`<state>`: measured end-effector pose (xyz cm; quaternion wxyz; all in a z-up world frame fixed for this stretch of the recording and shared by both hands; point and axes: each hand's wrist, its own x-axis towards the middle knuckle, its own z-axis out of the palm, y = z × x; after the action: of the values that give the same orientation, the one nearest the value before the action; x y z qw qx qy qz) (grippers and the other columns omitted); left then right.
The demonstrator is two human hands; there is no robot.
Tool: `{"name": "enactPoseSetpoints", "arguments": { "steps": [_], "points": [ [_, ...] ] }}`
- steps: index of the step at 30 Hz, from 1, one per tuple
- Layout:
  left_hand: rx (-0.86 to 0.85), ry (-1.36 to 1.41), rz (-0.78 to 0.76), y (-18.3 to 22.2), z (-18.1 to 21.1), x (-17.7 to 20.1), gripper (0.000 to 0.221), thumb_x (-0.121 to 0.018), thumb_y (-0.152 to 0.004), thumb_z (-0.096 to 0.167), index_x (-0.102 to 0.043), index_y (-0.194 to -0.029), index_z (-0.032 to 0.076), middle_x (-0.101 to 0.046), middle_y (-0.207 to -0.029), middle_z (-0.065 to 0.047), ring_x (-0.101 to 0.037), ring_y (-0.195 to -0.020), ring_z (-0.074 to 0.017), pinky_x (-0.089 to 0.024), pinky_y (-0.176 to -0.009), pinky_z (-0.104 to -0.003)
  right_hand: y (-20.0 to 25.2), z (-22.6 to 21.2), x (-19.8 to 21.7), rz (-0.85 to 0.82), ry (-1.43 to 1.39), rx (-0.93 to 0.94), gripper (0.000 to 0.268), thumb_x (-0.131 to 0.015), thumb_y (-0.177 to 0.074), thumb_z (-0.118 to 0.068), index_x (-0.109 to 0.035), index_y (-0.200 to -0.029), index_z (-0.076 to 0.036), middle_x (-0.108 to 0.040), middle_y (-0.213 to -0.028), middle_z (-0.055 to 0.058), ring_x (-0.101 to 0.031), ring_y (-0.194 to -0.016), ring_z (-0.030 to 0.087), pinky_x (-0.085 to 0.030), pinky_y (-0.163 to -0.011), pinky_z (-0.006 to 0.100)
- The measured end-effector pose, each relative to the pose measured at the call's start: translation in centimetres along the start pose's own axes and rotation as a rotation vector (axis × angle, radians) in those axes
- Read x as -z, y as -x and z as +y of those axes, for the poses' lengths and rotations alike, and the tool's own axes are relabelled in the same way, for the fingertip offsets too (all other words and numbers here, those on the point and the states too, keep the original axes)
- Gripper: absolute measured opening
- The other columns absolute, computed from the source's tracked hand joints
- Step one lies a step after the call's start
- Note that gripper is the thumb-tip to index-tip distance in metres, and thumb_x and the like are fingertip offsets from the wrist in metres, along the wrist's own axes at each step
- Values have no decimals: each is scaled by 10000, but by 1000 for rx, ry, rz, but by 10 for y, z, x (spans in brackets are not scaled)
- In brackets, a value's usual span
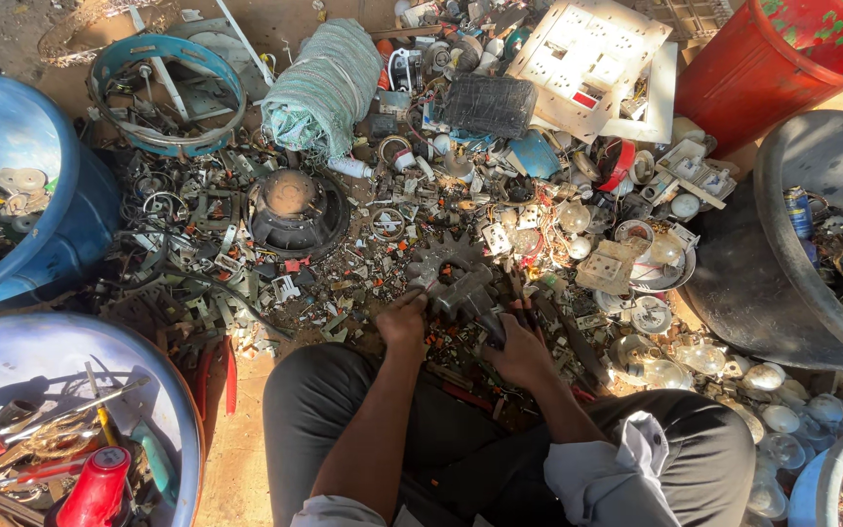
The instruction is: The person sits on the ground amidst a large pile of electronic waste and scrap metal. They use a hammer to repeatedly strike a metal gear-like object, attempting to break it apart or remove attached components. The person also uses a screwdriver to pry at parts of the gear and picks up small metal pieces from the surrounding debris.
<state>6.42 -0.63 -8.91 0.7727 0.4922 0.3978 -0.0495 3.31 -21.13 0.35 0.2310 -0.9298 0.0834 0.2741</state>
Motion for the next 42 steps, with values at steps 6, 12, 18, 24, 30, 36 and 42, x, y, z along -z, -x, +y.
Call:
{"name": "enactPoseSetpoints", "arguments": {
  "steps": [6,12,18,24,30,36,42],
  "points": [
    [-168,-246,77,18,13,-5,217,-768,-887,45,-809,-1097,11,-802,-1024,-126,-748,-825,-172,-607,-742,-300,-6,-10,5,-282,-652,-54,587,-661,-993,-465,-620,-1301,33,-702,-843,188,-613,-639,239,-477,-591,414],
    [-174,-364,123,18,16,-6,213,-773,-893,86,-814,-1100,59,-808,-995,-119,-716,-782,-192,-581,-705,-345,29,-33,-2,116,-382,236,594,-638,-962,-363,-527,-1423,-7,-720,-772,147,-653,-487,227,-520,-456,388],
    [-235,-324,131,7,2,-6,210,-769,-880,53,-825,-1083,55,-805,-915,-105,-679,-676,-147,-556,-610,-319,32,-45,3,567,7,708,582,-645,-1018,-324,-479,-1473,-2,-742,-1023,221,-755,-736,298,-593,-571,421],
    [-205,-412,138,10,5,-7,201,-758,-891,73,-826,-1080,71,-793,-857,-73,-651,-598,-157,-526,-541,-344,35,-56,10,292,82,414,612,-663,-945,-305,-490,-1488,-84,-776,-904,167,-768,-686,306,-579,-586,458],
    [-231,-399,146,6,-3,-4,197,-773,-891,78,-831,-1080,75,-804,-949,-116,-700,-688,-178,-569,-615,-349,50,-56,9,689,-200,827,573,-628,-1064,-311,-436,-1520,-22,-751,-958,190,-779,-746,272,-628,-587,389],
    [-245,-423,133,3,-4,-6,214,-751,-880,94,-835,-1075,118,-810,-1029,-64,-752,-744,-160,-617,-655,-336,34,-62,10,229,189,371,601,-652,-979,-331,-482,-1503,-91,-773,-905,191,-754,-669,309,-586,-583,436],
    [-154,-376,123,7,3,-9,217,-752,-922,84,-808,-1131,86,-819,-982,-141,-676,-694,-222,-529,-609,-391,44,-51,6,666,-29,747,535,-687,-1002,-305,-546,-1433,-20,-758,-1015,208,-769,-777,303,-600,-610,402]
  ]
}}
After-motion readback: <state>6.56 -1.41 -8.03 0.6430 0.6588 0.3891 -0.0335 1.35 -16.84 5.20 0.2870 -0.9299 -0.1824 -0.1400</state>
